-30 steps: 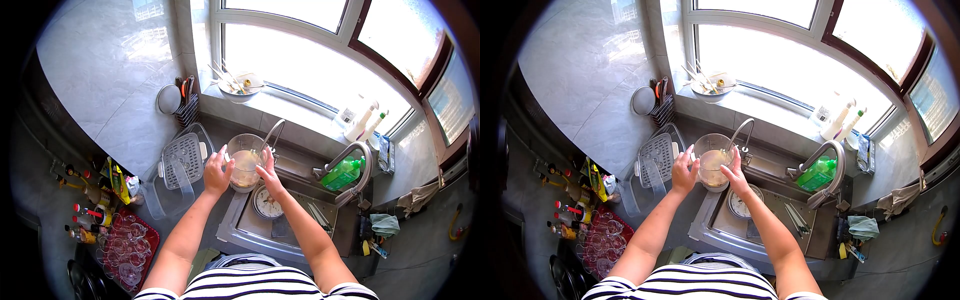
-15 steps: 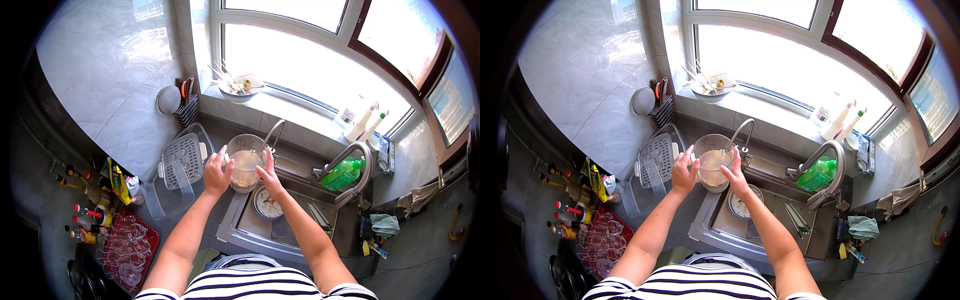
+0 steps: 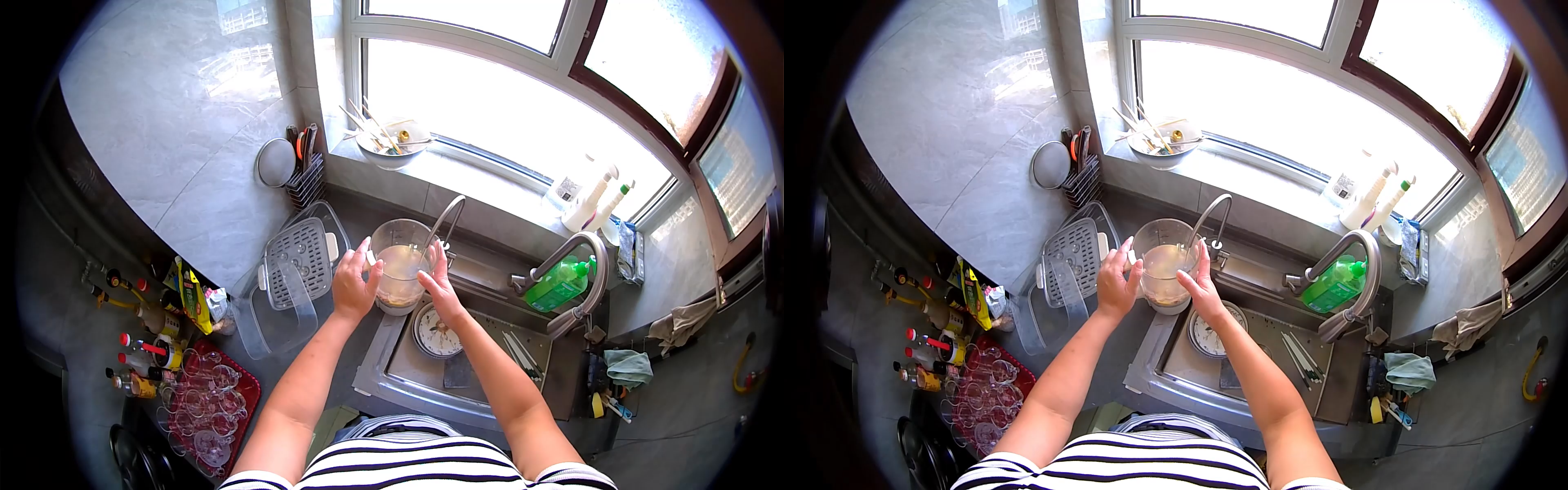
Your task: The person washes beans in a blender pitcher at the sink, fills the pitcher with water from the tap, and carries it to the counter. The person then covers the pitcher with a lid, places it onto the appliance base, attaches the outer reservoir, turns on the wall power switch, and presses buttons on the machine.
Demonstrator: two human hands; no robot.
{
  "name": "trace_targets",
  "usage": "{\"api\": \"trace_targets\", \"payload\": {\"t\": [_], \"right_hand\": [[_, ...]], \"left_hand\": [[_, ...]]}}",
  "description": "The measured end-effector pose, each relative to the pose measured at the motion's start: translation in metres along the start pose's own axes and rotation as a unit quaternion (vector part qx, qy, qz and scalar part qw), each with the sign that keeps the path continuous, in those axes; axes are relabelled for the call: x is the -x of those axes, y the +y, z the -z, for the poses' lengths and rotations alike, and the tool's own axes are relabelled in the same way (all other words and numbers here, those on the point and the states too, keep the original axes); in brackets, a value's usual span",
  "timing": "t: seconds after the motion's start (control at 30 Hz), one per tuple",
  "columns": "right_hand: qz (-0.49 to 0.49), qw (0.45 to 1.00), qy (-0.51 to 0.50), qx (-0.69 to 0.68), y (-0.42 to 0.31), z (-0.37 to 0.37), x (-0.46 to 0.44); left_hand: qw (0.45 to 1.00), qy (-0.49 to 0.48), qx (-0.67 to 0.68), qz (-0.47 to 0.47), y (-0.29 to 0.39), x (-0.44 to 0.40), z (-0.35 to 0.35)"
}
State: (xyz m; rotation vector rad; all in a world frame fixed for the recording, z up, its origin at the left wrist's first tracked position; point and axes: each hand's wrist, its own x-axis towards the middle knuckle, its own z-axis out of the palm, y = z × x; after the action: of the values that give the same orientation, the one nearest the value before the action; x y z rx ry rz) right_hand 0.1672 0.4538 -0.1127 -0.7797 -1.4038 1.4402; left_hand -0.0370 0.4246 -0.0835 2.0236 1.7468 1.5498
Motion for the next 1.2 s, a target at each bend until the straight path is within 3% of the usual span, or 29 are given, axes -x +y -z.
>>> {"api": "trace_targets", "payload": {"t": [1.2], "right_hand": [[0.002,1.0,0.001,0.007,0.0032,0.0016,0.0]], "left_hand": [[1.0,-0.007,0.0,0.005,0.0029,-0.0007,0.0026]]}}
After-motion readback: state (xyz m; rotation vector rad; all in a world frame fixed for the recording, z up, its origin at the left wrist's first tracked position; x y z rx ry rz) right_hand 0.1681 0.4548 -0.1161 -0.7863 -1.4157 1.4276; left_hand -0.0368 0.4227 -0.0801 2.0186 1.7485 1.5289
